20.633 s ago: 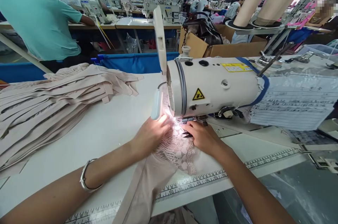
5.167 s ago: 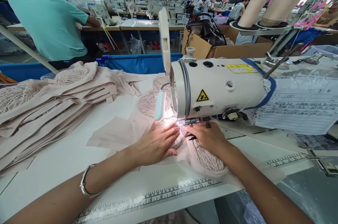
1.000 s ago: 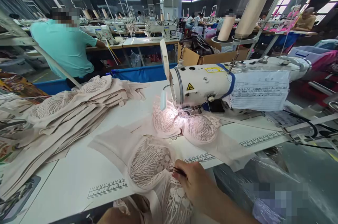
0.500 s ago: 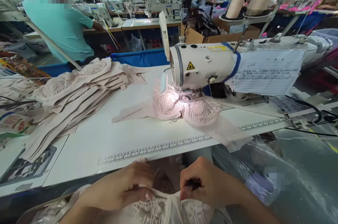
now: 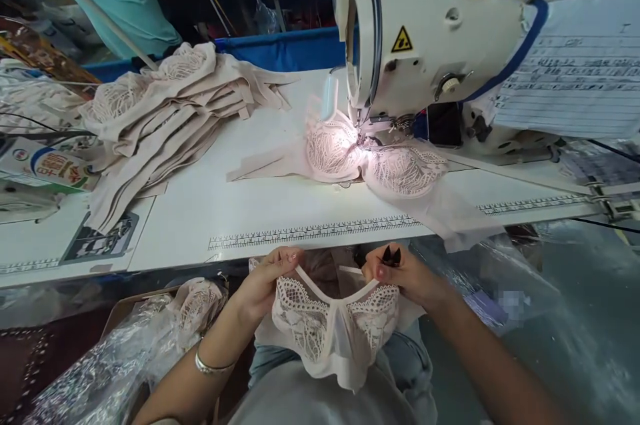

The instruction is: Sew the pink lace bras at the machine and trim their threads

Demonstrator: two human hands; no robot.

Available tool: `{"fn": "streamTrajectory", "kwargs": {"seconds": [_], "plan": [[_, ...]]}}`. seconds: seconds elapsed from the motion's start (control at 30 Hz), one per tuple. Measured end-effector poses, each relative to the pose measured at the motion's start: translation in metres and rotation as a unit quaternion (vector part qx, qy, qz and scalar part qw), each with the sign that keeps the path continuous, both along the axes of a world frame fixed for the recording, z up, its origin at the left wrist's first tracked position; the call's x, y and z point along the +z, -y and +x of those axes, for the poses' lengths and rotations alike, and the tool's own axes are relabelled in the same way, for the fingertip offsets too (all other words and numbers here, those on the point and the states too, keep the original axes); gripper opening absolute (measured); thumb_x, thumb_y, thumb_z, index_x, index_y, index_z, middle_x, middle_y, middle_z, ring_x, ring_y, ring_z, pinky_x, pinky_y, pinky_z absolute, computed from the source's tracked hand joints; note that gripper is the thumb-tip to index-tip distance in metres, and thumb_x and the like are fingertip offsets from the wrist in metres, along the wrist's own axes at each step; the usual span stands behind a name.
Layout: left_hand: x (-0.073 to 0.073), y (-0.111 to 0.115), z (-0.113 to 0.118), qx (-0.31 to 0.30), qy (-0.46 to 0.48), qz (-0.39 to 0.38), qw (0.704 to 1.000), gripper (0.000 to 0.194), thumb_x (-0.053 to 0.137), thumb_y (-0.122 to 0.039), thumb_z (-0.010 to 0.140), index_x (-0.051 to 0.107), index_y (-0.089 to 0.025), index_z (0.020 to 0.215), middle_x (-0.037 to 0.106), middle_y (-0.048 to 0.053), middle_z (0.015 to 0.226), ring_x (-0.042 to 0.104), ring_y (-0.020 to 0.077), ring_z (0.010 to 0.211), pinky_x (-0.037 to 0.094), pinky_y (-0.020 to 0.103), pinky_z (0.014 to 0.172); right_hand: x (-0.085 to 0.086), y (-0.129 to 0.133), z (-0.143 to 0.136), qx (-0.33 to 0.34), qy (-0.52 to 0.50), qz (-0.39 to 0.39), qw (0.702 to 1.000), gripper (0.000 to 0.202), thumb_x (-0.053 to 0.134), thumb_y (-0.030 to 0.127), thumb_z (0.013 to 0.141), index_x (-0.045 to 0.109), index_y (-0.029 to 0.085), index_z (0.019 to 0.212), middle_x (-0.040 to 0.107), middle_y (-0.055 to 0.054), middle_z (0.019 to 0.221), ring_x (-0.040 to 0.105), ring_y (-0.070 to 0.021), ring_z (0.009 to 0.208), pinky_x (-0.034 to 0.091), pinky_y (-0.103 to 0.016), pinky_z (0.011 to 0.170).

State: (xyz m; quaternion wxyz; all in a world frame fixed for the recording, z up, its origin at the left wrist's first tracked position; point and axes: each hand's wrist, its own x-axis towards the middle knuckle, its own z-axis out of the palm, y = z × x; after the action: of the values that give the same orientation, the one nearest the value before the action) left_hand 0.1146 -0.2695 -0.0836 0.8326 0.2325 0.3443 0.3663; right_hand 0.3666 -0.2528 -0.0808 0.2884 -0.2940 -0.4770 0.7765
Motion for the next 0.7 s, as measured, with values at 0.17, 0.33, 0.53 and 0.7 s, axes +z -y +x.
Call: {"fn": "streamTrajectory", "kwargs": {"seconds": [0.17, 0.33, 0.53, 0.7], "plan": [[-0.004, 0.003, 0.010, 0.024, 0.063, -0.034, 0.997, 0.065, 0.089, -0.049, 0.063, 0.031, -0.020, 0.052, 0.026, -0.011, 0.043, 0.022, 0.0023, 0.037, 0.023, 0.018, 0.040, -0.013, 0.005, -0.002, -0.014, -0.081, -0.052, 0.995, 0.060, 0.072, 0.062, 0.081, 0.036, 0.022, 0.053, 0.036, 0.007, 0.045, 0.024, -0.0065, 0.040, 0.018, -0.024, 0.040], [-0.003, 0.003, 0.013, 0.015, 0.090, -0.010, 0.996, 0.071, 0.089, -0.052, 0.062, 0.026, -0.021, 0.051, 0.022, -0.011, 0.042, 0.017, 0.0007, 0.036, 0.018, 0.017, 0.037, -0.012, 0.008, -0.005, -0.013, -0.100, -0.053, 0.993, 0.061, 0.072, 0.064, 0.079, 0.038, 0.021, 0.054, 0.035, 0.008, 0.047, 0.024, -0.0053, 0.039, 0.019, -0.023, 0.039], [-0.001, 0.003, 0.010, 0.013, 0.075, -0.004, 0.997, 0.071, 0.089, -0.053, 0.062, 0.027, -0.021, 0.051, 0.020, -0.012, 0.040, 0.013, 0.0002, 0.034, 0.012, 0.018, 0.036, -0.011, 0.008, -0.004, -0.007, -0.092, -0.038, 0.995, 0.063, 0.073, 0.064, 0.078, 0.036, 0.020, 0.053, 0.033, 0.008, 0.047, 0.022, -0.0048, 0.039, 0.017, -0.023, 0.039], [0.003, 0.000, 0.012, -0.001, 0.083, -0.004, 0.997, 0.070, 0.089, -0.053, 0.062, 0.028, -0.021, 0.052, 0.021, -0.012, 0.040, 0.015, 0.0005, 0.035, 0.012, 0.019, 0.037, -0.003, -0.003, 0.005, 0.035, 0.001, 0.077, 0.996, 0.062, 0.067, 0.070, 0.080, 0.041, 0.020, 0.055, 0.036, 0.007, 0.049, 0.025, -0.0060, 0.041, 0.020, -0.024, 0.042]]}}
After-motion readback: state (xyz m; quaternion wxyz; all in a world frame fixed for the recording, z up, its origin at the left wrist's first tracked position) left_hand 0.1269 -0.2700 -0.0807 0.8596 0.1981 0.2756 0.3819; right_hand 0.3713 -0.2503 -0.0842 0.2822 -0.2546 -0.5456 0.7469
